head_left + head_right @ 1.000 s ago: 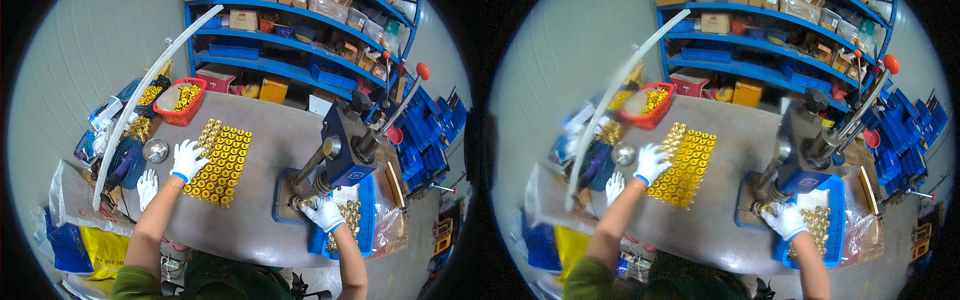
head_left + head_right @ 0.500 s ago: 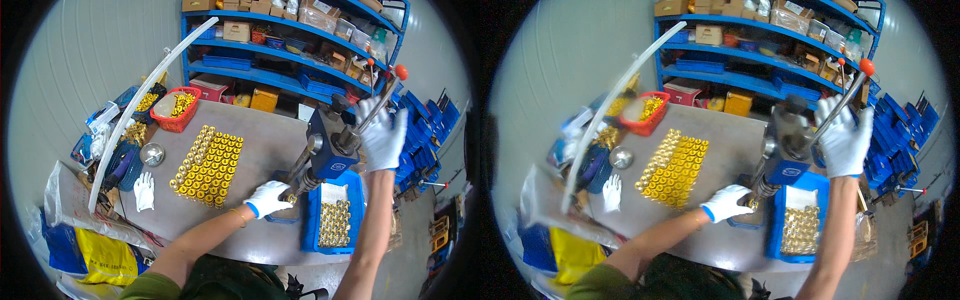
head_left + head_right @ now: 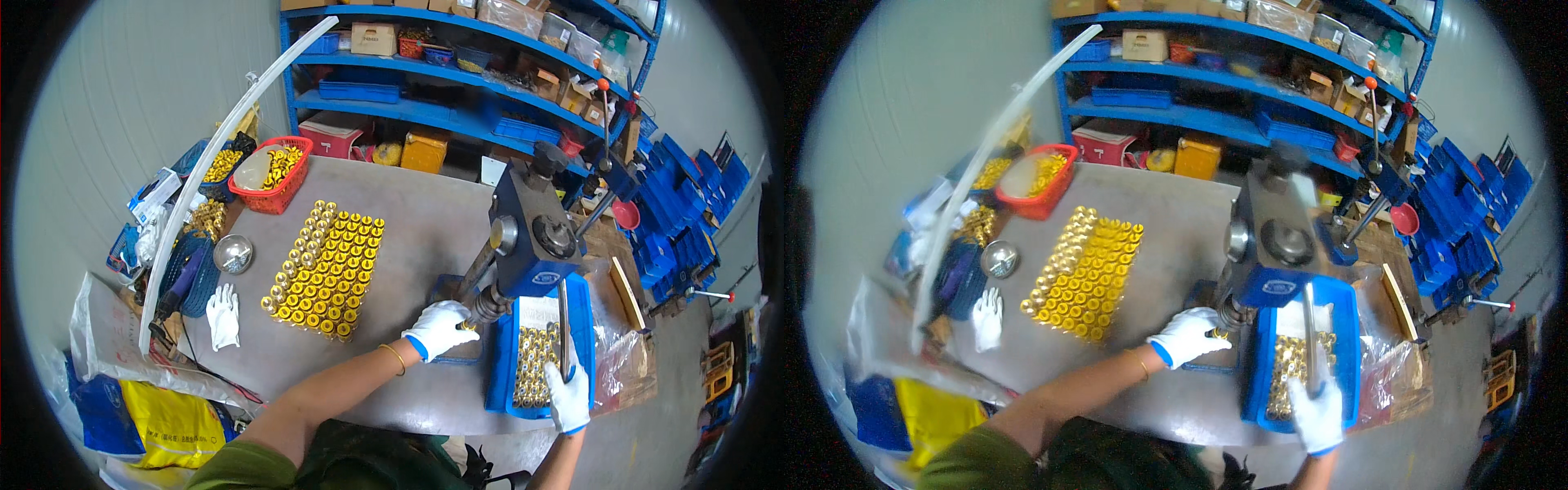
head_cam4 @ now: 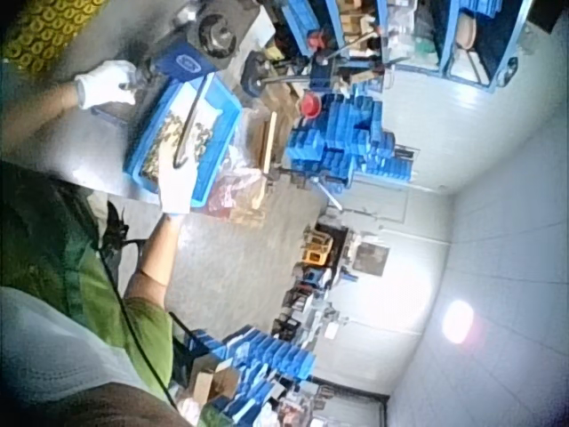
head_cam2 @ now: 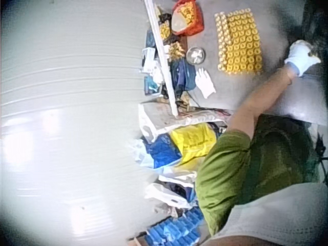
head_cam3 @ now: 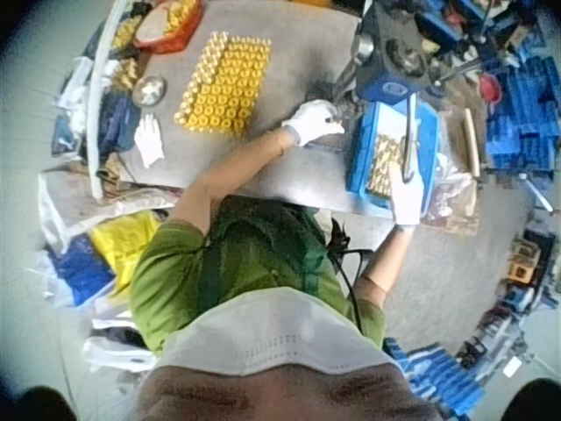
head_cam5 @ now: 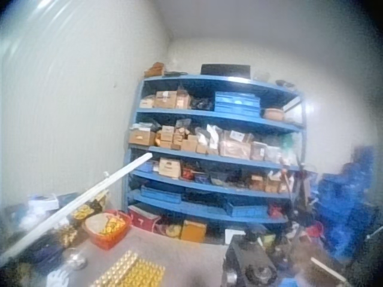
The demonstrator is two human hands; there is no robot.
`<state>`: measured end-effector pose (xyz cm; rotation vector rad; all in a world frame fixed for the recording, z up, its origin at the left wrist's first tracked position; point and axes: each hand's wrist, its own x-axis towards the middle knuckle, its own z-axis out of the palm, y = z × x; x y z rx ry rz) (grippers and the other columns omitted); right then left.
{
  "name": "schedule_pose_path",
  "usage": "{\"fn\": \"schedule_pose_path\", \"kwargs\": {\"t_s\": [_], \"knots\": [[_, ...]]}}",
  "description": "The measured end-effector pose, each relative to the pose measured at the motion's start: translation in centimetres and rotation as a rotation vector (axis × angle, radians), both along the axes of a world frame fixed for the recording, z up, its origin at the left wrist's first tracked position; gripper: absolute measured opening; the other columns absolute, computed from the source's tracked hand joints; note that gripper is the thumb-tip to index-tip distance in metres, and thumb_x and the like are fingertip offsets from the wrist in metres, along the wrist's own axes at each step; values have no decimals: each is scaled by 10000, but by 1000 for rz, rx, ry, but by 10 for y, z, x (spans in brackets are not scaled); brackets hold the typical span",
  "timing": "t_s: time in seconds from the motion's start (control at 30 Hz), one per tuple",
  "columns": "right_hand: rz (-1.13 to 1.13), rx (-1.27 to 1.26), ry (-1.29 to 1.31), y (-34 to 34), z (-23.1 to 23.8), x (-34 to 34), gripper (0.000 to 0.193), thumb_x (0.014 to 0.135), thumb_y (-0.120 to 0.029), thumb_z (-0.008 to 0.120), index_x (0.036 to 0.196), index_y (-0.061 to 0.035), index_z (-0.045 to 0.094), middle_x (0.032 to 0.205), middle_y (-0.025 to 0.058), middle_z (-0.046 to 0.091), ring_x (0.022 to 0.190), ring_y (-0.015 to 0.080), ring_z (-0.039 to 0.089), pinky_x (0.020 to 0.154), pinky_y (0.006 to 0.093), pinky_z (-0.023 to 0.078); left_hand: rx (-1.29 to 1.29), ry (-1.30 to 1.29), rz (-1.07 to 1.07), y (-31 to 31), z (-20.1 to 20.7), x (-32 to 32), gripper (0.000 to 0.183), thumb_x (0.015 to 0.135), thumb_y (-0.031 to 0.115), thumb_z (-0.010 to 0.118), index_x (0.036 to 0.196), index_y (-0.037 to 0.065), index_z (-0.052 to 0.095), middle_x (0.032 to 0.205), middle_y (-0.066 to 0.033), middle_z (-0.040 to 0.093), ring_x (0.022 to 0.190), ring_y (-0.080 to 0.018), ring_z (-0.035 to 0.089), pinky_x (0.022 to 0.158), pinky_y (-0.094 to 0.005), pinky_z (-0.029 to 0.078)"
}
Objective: The person applies lubricant to component pins using a dispenser, puts on gloves, and attaches metal parts to the components one by one using a manual press machine.
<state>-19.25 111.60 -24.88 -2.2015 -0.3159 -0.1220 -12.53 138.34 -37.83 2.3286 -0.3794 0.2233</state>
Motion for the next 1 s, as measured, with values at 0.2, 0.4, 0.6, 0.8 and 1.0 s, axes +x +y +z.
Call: {"fn": "schedule_pose_path", "kwargs": {"t_s": [0.2, 0.4, 0.6, 0.8, 1.0], "knots": [[-85, 18, 191, 2, -2, 4, 593, 843, -328, 678, 1271, 47, 514, 799, 35, 581, 700, 95, 451, 625, 280, 439, 113, 96, 21, 1, 23, -8, 567, 804, 501, 634, 1104, 21, 640, 1143, -185, 614, 1087, -357, 553, 961, -423, 425], [25, 292, 629, -3, 4, 7, 430, 905, -253, 631, 1245, 2, 559, 973, 72, 661, 850, 139, 627, 761, 297, 509, 53, 36, -12, 5, 13, -7, 517, 803, 489, 638, 1088, 58, 649, 1108, -187, 618, 1048, -362, 557, 921, -430, 437], [-137, 187, 417, 0, 1, 11, 379, 867, -276, 679, 1094, 26, 656, 859, 49, 657, 729, 108, 604, 652, 255, 505, -22, -11, -13, 0, 10, -2, 488, 788, 471, 669, 1051, 60, 648, 1024, -159, 637, 981, -350, 577, 880, -418, 461], [173, -337, 512, -15, 89, 14, 798, 828, -438, 677, 1412, 4, 359, 1025, 107, 636, 936, 218, 612, 857, 366, 494, -15, 23, 36, 7, 23, -15, 526, 788, 455, 675, 1137, 67, 607, 1037, -164, 624, 985, -343, 580, 886, -417, 463], [916, 1244, -26, -1, 216, 93, 482, 913, -426, 521, 1183, -27, 508, 1082, 107, 596, 1057, 223, 547, 1016, 464, 352, -47, 21, 46, -1, 37, -17, 412, 765, 351, 698, 1055, 63, 644, 1069, -133, 632, 1016, -329, 580, 907, -414, 457]]}}
